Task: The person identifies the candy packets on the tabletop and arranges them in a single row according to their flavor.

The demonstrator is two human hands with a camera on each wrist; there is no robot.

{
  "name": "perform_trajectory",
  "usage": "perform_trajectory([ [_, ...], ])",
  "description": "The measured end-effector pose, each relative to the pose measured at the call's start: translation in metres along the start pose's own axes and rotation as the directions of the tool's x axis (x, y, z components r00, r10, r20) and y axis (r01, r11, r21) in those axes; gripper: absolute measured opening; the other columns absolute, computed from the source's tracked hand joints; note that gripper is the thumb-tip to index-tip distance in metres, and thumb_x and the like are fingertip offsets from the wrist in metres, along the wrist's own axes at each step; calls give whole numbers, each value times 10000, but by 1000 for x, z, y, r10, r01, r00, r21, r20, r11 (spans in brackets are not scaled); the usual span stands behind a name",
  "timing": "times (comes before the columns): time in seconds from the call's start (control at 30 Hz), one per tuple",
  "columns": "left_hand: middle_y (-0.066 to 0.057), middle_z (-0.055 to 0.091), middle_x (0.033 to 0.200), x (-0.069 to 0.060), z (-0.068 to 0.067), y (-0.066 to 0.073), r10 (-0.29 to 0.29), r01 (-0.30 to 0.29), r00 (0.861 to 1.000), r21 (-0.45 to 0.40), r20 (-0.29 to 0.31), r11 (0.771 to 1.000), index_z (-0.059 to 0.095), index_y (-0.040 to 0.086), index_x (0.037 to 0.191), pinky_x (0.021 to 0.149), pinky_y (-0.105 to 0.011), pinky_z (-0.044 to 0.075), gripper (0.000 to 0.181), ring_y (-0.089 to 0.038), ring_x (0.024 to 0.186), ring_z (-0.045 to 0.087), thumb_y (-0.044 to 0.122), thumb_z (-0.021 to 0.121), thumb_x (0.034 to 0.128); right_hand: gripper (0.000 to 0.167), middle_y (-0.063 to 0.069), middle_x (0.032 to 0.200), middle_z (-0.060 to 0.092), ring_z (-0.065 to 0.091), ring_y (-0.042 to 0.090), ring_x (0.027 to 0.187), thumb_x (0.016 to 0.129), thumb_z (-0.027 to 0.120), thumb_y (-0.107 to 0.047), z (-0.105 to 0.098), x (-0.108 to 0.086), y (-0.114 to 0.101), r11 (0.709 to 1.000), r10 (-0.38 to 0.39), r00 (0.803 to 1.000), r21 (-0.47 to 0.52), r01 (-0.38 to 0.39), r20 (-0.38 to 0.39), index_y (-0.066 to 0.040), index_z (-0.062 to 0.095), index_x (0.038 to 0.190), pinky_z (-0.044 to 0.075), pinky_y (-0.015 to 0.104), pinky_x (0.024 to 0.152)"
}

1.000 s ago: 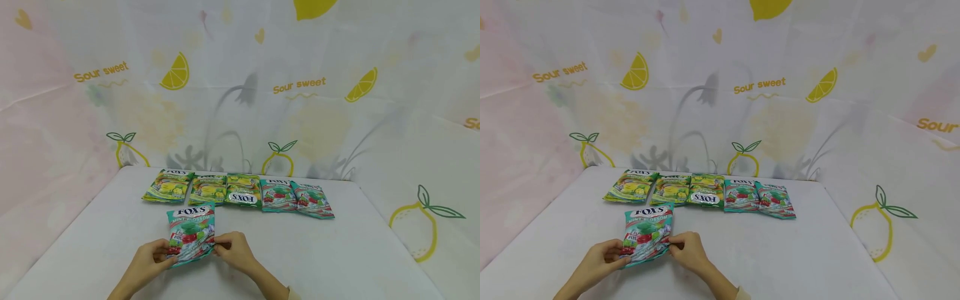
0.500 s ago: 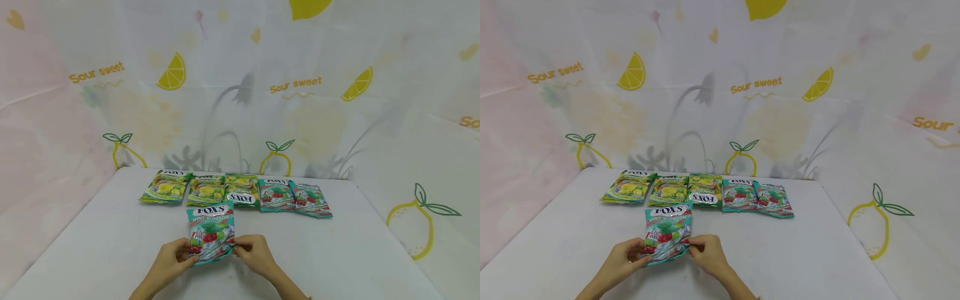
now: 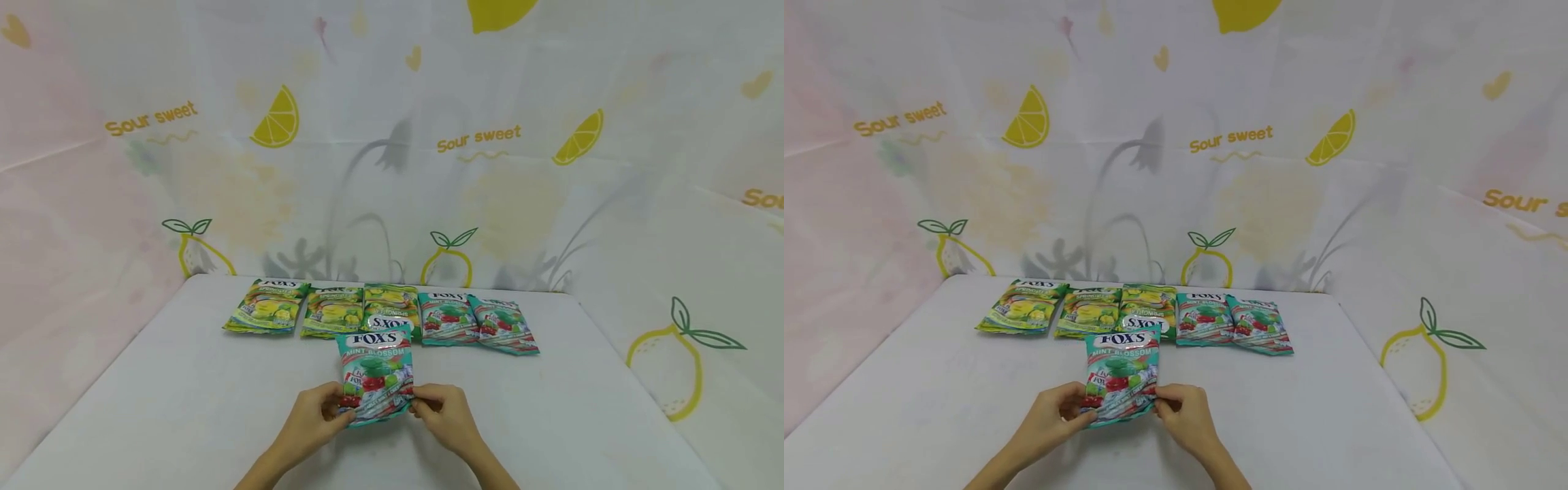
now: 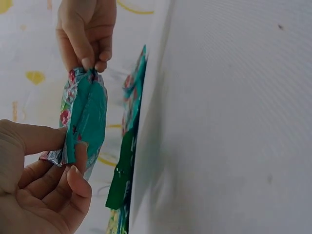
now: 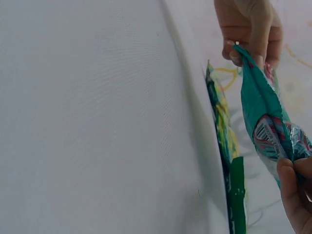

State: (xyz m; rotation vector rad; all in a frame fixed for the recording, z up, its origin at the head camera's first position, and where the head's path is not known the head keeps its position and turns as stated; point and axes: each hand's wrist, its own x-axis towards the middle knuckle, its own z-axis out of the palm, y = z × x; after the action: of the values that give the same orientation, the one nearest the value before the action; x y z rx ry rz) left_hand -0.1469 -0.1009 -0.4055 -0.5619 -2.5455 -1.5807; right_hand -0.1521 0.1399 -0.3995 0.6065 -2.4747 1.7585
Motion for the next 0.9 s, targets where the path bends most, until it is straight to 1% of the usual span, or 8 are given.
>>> perform_trajectory([
  [0.17,-12,593,733,7,9,1,14,-14,1000,-3,21,1000,623,-36,899,535,-204,438,189,-17,607,455,50,736,775,176,238,851,680,668,205,687,834,582,115,-7,-5,3,1000,-16,999,-4,15,-39,183,645,984,544,245,616],
  [0.33,-17,591,750,11,18,2,47,-46,998,-16,43,999,627,-36,899,536,-205,428,183,-19,623,449,49,733,776,176,236,824,678,657,161,668,823,580,126,-13,-12,7,1000,-10,997,-17,8,-78,193,642,974,545,253,602],
  [0.43,-7,574,737,15,25,4,62,-61,997,-17,54,998,631,-33,902,530,-202,412,178,-25,624,441,48,730,778,175,238,841,678,663,172,668,820,581,130,-18,-16,9,1000,17,994,-24,-20,-109,196,639,972,544,241,612],
  [0.6,22,550,703,22,39,6,89,-89,995,3,54,996,639,-16,892,519,-189,389,150,-21,607,427,20,720,771,184,266,877,672,670,184,660,823,580,137,-26,-20,11,996,85,984,-13,-88,-154,207,625,987,548,247,622],
  [0.77,33,534,679,27,50,9,118,-118,991,8,57,993,641,-14,895,506,-178,361,145,-10,590,408,11,714,773,198,293,921,661,675,183,658,824,567,150,-35,-24,11,989,142,972,-6,-146,-186,220,609,1005,552,259,630],
  [0.9,30,542,672,31,60,11,159,-160,986,22,50,987,637,-7,883,498,-170,353,140,-3,579,401,-1,713,766,213,308,934,654,680,199,665,820,560,159,-43,-28,10,984,171,966,-23,-179,-196,231,595,1017,551,257,633],
])
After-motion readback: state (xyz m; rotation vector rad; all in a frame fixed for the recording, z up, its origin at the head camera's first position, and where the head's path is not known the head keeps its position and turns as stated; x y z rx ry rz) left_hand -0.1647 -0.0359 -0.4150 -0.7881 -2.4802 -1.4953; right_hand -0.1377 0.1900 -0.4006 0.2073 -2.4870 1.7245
